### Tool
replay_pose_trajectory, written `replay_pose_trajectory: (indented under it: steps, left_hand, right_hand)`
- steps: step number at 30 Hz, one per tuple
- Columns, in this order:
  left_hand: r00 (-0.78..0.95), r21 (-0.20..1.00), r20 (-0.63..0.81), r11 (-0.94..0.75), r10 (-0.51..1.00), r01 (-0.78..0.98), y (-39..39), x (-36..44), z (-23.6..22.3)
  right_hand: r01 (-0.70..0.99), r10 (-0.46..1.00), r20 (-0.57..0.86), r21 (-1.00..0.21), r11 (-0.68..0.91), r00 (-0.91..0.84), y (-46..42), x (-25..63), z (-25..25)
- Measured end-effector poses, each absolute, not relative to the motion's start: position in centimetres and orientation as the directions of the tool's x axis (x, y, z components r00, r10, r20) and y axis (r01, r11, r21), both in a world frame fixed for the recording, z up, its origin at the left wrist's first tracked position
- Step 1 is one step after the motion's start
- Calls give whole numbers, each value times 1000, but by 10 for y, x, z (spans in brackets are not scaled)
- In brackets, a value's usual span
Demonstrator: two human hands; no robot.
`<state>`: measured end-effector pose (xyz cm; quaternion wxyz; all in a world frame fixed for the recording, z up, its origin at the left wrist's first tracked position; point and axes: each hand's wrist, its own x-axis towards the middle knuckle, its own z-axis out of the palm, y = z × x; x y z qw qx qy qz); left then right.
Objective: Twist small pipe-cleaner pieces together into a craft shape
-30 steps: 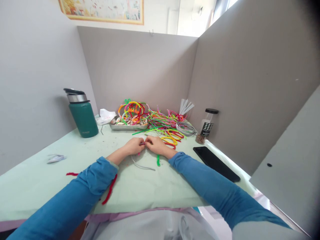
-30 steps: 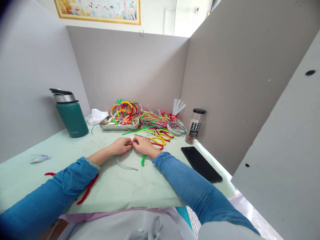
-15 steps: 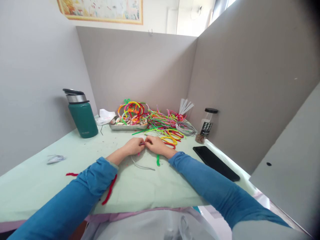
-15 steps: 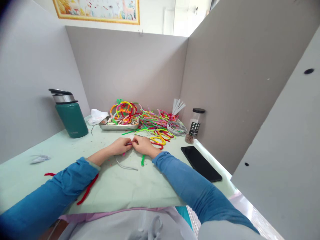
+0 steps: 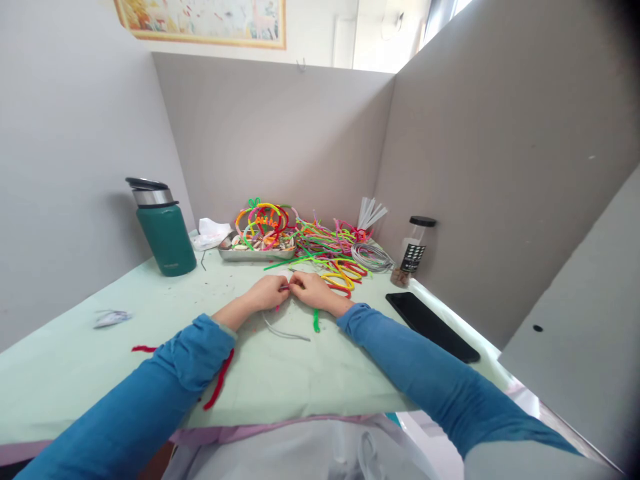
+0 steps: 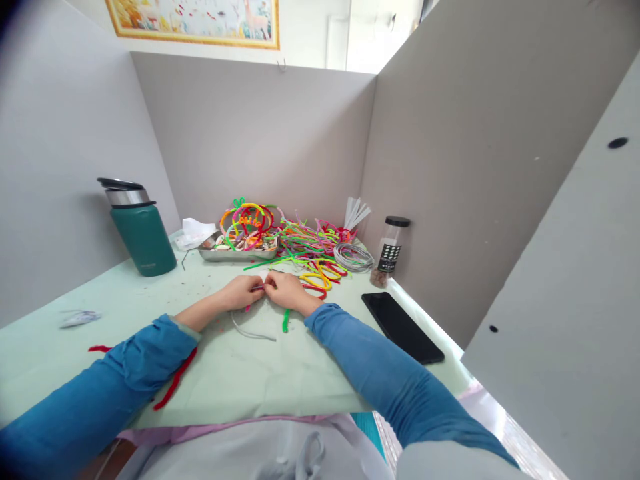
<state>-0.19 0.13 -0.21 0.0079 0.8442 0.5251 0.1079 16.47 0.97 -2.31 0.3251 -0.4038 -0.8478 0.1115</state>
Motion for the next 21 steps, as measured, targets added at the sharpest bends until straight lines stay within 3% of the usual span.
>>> replay_pose_trajectory:
  steps: [21]
  left_hand:
    - [426, 113, 183, -449, 886, 886, 2, -2, -3]
  right_hand:
    - [611, 756, 461, -451, 650, -464, 11, 165, -23]
